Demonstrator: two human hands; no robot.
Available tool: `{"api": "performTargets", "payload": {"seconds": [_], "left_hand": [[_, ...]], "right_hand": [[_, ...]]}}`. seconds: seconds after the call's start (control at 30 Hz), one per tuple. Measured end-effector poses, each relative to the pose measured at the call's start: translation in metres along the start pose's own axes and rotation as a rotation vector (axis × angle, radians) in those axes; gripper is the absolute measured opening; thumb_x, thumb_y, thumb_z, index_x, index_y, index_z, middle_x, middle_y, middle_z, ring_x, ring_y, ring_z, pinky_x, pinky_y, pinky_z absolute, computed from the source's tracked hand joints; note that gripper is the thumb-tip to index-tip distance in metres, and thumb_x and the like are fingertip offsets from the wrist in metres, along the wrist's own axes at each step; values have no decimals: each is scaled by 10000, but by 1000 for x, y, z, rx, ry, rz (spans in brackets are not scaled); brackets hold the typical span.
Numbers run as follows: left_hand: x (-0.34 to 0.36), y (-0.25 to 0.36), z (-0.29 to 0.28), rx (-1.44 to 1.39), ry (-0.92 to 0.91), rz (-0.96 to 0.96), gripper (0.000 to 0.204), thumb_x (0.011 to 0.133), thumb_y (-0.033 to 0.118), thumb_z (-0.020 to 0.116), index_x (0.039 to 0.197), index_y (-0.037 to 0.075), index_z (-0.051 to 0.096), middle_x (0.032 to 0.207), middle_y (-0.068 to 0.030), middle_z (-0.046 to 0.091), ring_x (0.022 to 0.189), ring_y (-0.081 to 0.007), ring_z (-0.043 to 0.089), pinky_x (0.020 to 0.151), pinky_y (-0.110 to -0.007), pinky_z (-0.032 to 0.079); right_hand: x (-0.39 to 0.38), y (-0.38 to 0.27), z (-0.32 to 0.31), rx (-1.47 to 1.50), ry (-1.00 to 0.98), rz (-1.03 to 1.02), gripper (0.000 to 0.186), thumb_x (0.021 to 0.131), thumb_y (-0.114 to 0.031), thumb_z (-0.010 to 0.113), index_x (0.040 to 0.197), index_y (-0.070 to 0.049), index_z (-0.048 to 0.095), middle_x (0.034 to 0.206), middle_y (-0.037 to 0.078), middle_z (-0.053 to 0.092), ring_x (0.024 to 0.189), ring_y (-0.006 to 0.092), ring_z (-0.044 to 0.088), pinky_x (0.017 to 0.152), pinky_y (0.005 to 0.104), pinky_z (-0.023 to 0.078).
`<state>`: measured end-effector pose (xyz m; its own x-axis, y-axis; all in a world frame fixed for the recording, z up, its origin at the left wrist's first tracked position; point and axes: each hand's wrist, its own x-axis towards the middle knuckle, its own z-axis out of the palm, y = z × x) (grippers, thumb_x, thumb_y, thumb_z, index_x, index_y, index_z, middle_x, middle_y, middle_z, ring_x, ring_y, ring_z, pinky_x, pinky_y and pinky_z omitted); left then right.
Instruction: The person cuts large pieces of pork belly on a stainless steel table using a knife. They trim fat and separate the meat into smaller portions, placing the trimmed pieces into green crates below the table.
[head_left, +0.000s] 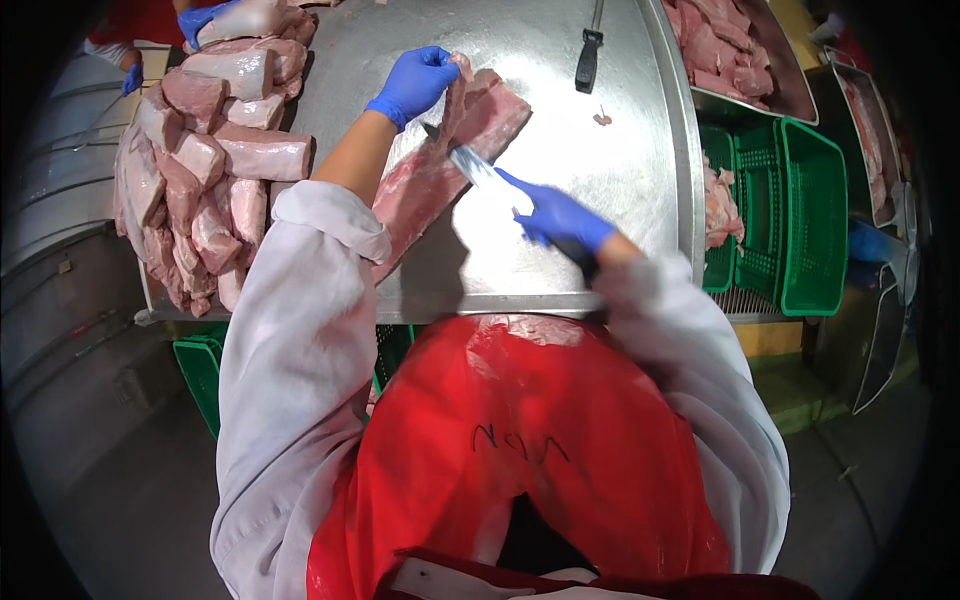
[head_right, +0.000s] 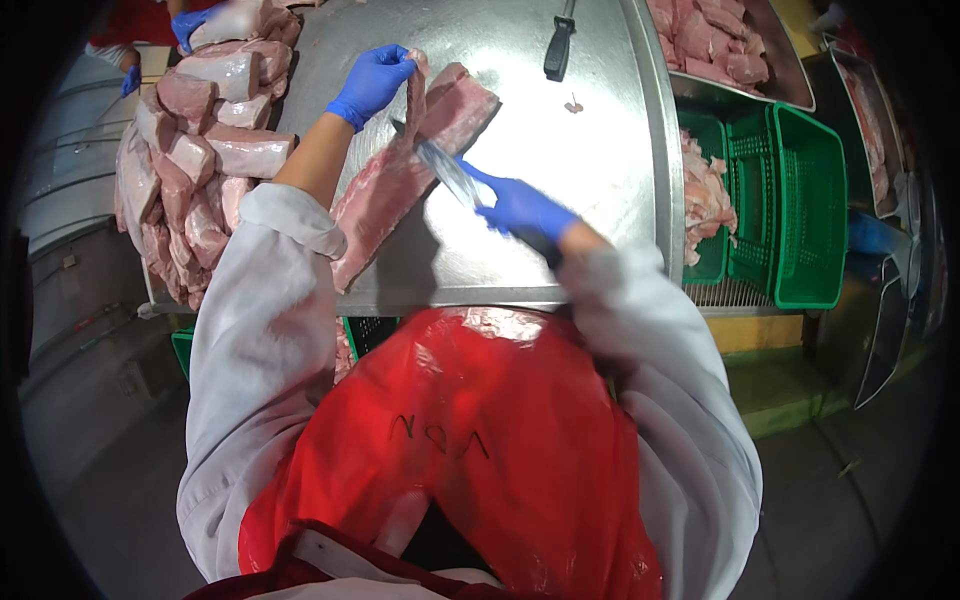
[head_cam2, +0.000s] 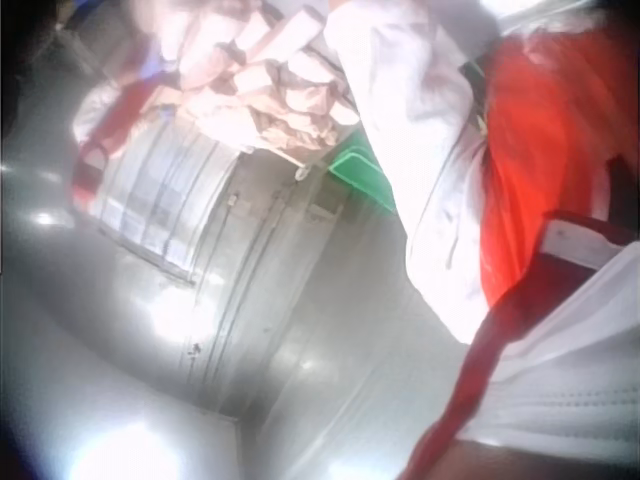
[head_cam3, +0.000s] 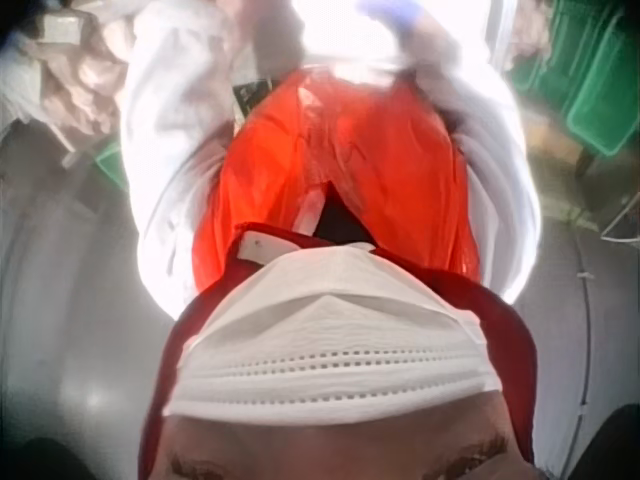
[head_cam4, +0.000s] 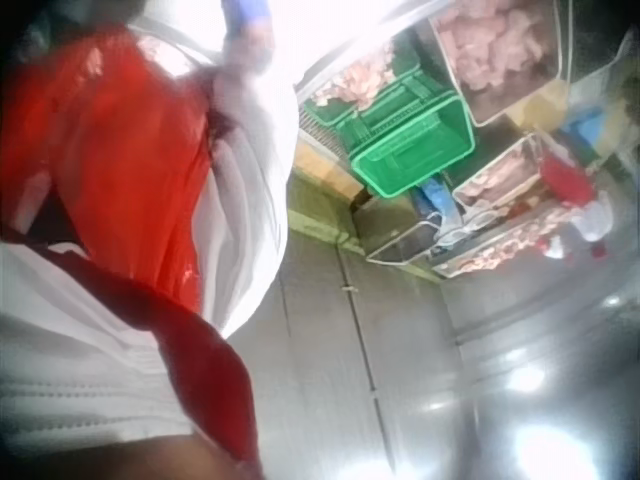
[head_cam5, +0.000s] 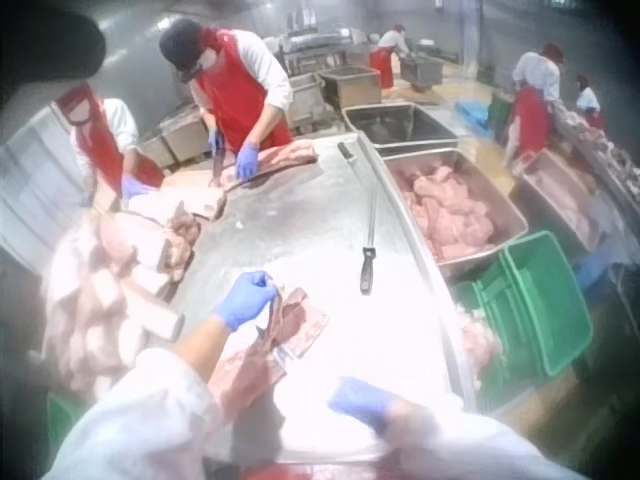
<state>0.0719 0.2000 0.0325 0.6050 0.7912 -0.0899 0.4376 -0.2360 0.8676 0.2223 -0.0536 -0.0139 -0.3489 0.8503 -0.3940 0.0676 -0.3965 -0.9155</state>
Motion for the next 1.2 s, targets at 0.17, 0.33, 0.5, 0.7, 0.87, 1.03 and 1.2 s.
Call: {"api": "performTargets", "payload": {"seconds": [0.17, 0.33, 0.5, 0.7, 0.87, 1.03, 1.2], "left_hand": [[-6, 14, -17, 121, -139, 45, 259, 879, 266, 644, 902, 9, 668, 793, -16, 638, 748, -103, 554, 713, -291, 475], [-28, 50, -42, 215, 29, -36, 163, 847, 182, 628, 799, 27, 639, 710, -71, 620, 654, -165, 555, 635, -342, 469], [-46, 58, -59, 98, -98, 69, 150, 835, 172, 621, 786, 33, 648, 689, -27, 586, 652, -125, 520, 608, -311, 448], [-39, -14, -140, 40, 145, 344, 118, 826, 152, 618, 846, 41, 648, 693, -80, 635, 647, -184, 601, 612, -352, 486], [-107, -112, -240, 1184, -175, -264, 576, 752, 419, 754, 1095, -36, 670, 1029, -188, 708, 960, -297, 680, 833, -377, 527], [-110, -134, -102, 568, -439, 34, 672, 794, 326, 667, 1368, 45, 463, 1318, -210, 589, 1205, -376, 574, 1036, -427, 449], [-109, -89, -101, 789, -429, -2, 428, 830, 223, 616, 1208, 52, 512, 1166, -230, 639, 1085, -420, 607, 908, -459, 486]], "right_hand": [[54, -21, 43, 155, 199, 34, 787, 902, -31, 522, 1577, -259, 187, 749, 64, 597, 556, 108, 560, 506, 263, 495], [30, -37, 92, 112, 202, 0, 813, 884, -71, 513, 1584, -188, 117, 842, 130, 646, 617, 157, 621, 578, 301, 549], [76, -36, 111, 54, 371, 99, 770, 920, -96, 520, 1581, -199, 140, 704, 66, 602, 537, 129, 570, 494, 289, 514], [5, -45, 161, -31, 201, 180, 705, 938, -188, 556, 1553, -96, 226, 940, 112, 701, 736, 190, 669, 688, 332, 542], [-53, -46, 160, -130, 454, 21, 763, 875, -105, 611, 1554, -155, 267, 890, 97, 677, 693, 161, 659, 618, 327, 542], [72, -47, 114, 11, 596, 27, 805, 854, -86, 595, 1565, -160, 224, 822, 108, 659, 560, 144, 602, 543, 304, 513], [169, -48, 96, -176, 424, 107, 798, 839, -125, 592, 1546, -69, 226, 890, 190, 685, 633, 237, 667, 598, 359, 531]]}}
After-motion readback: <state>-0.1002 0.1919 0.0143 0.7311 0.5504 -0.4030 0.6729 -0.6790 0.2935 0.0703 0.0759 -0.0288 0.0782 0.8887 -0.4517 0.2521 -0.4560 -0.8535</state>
